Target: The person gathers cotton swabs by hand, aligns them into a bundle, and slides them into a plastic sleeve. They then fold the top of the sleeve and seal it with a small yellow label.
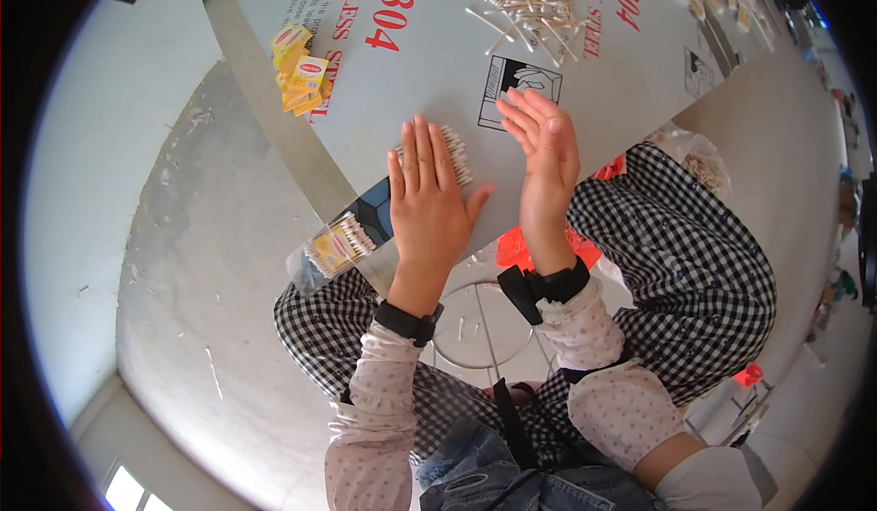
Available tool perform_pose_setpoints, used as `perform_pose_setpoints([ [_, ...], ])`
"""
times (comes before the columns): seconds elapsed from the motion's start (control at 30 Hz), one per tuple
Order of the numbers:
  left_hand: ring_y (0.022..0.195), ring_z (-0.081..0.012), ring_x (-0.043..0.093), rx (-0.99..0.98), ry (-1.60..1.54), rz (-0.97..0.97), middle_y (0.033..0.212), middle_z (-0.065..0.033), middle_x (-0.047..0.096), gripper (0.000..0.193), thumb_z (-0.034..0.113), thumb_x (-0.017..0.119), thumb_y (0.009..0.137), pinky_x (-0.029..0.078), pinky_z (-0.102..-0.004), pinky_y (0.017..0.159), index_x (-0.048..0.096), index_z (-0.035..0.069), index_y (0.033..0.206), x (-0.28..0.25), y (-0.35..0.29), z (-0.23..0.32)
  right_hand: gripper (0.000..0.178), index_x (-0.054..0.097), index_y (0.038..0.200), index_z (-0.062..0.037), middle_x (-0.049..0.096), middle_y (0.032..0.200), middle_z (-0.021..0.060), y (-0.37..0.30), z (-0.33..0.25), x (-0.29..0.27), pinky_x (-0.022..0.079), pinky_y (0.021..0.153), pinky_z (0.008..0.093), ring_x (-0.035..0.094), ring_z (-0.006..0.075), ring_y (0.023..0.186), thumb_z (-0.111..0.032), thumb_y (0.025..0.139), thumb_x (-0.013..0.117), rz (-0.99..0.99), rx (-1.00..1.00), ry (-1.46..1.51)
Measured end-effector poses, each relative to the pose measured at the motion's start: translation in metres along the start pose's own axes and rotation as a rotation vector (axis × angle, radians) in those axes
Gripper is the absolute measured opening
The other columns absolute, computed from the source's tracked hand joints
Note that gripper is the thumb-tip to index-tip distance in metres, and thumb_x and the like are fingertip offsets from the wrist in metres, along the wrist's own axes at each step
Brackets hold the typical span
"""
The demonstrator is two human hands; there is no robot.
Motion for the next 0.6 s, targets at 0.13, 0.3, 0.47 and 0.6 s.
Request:
perform_pose_setpoints([
  [0.13, 0.152, -0.0421, 0.024, -0.002, 0.062, -0.127, 0.161, -0.0311, 0.027, 0.104, 0.054, 0.069, 0.084, 0.023, -0.0532, 0.122, 0.029, -0.013, 0.152, 0.005, -0.018, 0.018, 0.045, 0.053, 0.132, 0.0035, 0.063, 0.128, 0.0212, -0.014, -0.006, -0.018, 0.051, 0.099, 0.0397, 0.066, 0.0295, 0.114, -0.033, 0.112, 0.038, 0.044, 0.007, -0.082],
  [0.3, 0.152, -0.0406, 0.025, -0.115, 0.179, 0.013, 0.161, -0.0289, 0.028, 0.103, 0.06, 0.064, 0.086, 0.024, -0.0514, 0.122, 0.03, -0.012, 0.152, 0.007, 0.018, -0.002, 0.04, 0.055, 0.13, 0.0017, 0.064, 0.127, 0.0184, -0.02, 0.002, -0.01, 0.05, 0.098, 0.0378, 0.066, 0.0263, 0.113, -0.03, 0.111, 0.04, 0.01, 0.024, -0.089],
  [0.47, 0.153, -0.0387, 0.024, -0.131, 0.19, -0.034, 0.162, -0.0274, 0.028, 0.102, 0.064, 0.059, 0.088, 0.024, -0.049, 0.122, 0.032, -0.01, 0.152, 0.01, 0.002, 0.015, 0.036, 0.056, 0.13, 0.0, 0.064, 0.126, 0.0155, -0.011, 0.004, -0.005, 0.047, 0.1, 0.0374, 0.065, 0.0243, 0.112, -0.027, 0.111, 0.041, -0.028, 0.032, -0.102],
  [0.6, 0.152, -0.039, 0.026, -0.136, 0.197, -0.073, 0.162, -0.0269, 0.028, 0.098, 0.061, 0.058, 0.089, 0.024, -0.0507, 0.122, 0.032, -0.01, 0.152, 0.007, -0.017, 0.021, 0.033, 0.057, 0.129, -0.0017, 0.065, 0.126, 0.0134, -0.011, 0.01, 0.008, 0.047, 0.1, 0.0374, 0.065, 0.0233, 0.111, -0.026, 0.111, 0.043, -0.066, 0.028, -0.094],
])
Point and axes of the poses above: each hand's wrist, its own y-axis towards the middle knuckle, its own x-axis out of the palm, z = x × y, the point moved 6 cm from there along y, towards the middle knuckle
